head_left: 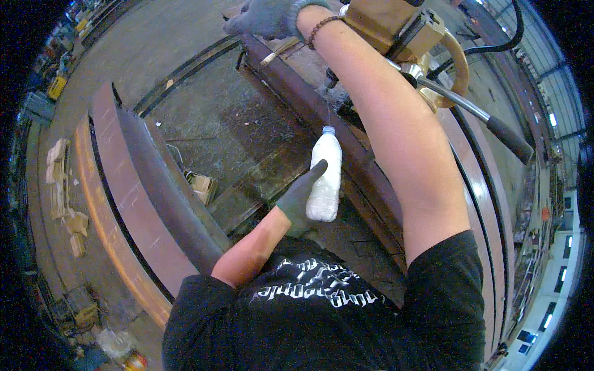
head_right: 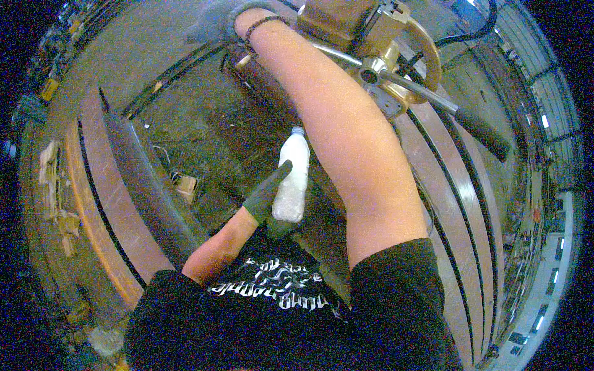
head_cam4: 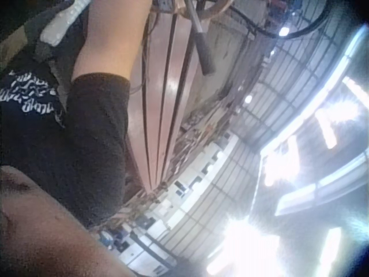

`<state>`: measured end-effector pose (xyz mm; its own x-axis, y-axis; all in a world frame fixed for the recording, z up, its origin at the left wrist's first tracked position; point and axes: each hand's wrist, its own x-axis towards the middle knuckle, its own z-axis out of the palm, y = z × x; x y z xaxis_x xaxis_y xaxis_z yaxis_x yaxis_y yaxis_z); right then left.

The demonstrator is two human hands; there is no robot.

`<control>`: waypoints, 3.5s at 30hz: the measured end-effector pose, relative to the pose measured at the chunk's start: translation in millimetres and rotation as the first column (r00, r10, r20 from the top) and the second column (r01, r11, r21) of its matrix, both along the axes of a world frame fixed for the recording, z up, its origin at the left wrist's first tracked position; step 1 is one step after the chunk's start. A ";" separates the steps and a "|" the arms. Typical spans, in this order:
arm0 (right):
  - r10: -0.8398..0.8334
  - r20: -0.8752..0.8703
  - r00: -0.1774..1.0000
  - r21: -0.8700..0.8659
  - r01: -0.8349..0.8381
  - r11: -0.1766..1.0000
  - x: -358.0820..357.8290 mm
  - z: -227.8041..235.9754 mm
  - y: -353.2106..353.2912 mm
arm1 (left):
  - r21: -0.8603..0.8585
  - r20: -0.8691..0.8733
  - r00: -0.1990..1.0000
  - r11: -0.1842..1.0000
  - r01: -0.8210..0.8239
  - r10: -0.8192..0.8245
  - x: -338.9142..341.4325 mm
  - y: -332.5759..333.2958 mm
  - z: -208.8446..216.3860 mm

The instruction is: The person operates a drill press on a long metal beam, repeatedly applying liquid from a white bottle to the drilling area and adjusting the machine's handle. The person wears gloves and continues drilling along the beam's length.

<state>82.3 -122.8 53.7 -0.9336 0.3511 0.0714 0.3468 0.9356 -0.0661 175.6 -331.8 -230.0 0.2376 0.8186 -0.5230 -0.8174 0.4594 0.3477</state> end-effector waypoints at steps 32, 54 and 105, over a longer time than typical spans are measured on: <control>-0.051 -0.018 0.999 -0.027 0.051 0.998 -8.9 -8.6 2.8 | -0.017 0.069 0.997 0.999 0.033 -0.032 -1.8 10.4 -15.1; -0.033 -0.102 0.994 0.051 0.039 0.998 -13.8 -37.6 15.2 | -0.033 -0.111 0.993 0.999 0.029 -0.033 0.8 7.2 3.4; -0.052 -0.009 0.999 -0.048 0.051 0.998 -12.1 -30.6 4.7 | 0.001 0.031 0.999 1.000 0.006 -0.006 1.0 19.1 -48.0</control>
<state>70.2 -118.1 23.1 -0.9136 0.4019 0.0625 0.3934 0.9122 -0.1144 176.6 -312.8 -278.0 0.2588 0.8173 -0.5149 -0.8249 0.4643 0.3225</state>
